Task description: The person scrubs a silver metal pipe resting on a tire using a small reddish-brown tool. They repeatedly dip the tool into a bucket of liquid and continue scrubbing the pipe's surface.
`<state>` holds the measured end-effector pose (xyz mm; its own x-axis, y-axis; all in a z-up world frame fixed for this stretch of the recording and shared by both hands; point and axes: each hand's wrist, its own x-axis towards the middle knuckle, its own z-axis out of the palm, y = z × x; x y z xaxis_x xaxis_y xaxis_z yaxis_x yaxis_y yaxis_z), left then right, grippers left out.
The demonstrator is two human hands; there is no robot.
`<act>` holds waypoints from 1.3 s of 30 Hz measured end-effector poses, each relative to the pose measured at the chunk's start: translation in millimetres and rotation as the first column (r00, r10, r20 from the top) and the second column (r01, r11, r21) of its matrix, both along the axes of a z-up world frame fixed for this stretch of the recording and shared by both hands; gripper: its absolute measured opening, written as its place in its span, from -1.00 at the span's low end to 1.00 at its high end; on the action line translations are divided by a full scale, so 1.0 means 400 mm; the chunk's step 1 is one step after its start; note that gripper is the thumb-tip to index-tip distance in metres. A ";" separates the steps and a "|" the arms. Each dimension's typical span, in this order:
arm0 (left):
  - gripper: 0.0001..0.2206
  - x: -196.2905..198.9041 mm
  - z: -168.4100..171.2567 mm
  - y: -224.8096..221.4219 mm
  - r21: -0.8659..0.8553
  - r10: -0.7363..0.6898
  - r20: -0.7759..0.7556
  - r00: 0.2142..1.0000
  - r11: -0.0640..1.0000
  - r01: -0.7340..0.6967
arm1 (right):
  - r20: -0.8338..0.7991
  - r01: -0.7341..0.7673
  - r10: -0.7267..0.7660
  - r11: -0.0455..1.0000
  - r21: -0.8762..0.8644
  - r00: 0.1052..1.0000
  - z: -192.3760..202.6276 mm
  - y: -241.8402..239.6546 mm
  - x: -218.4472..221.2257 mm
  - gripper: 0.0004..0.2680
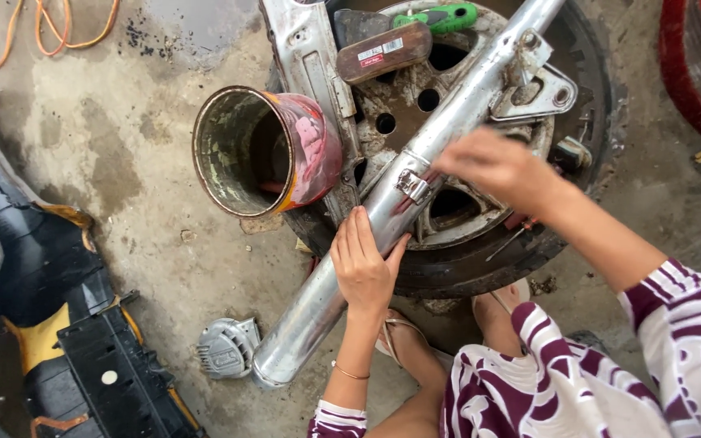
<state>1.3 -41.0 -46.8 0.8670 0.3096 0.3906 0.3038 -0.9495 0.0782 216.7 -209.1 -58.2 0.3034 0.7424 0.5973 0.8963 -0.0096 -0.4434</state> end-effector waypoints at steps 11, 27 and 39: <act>-0.21 0.000 0.002 0.003 0.010 -0.004 0.012 1.000 1.000 0.004 | 0.179 0.096 -0.091 0.995 -0.019 0.980 0.003 0.005 0.047 -0.84; -0.21 0.001 0.006 0.001 0.005 -0.007 0.006 1.000 1.000 0.007 | 0.292 0.090 -0.071 0.995 -0.053 0.954 -0.060 -0.026 0.097 -0.75; -0.24 0.008 0.007 -0.002 -0.003 0.002 0.036 0.999 1.000 -0.002 | 0.482 0.273 -0.212 0.960 -0.059 0.850 -0.070 -0.057 0.128 -0.87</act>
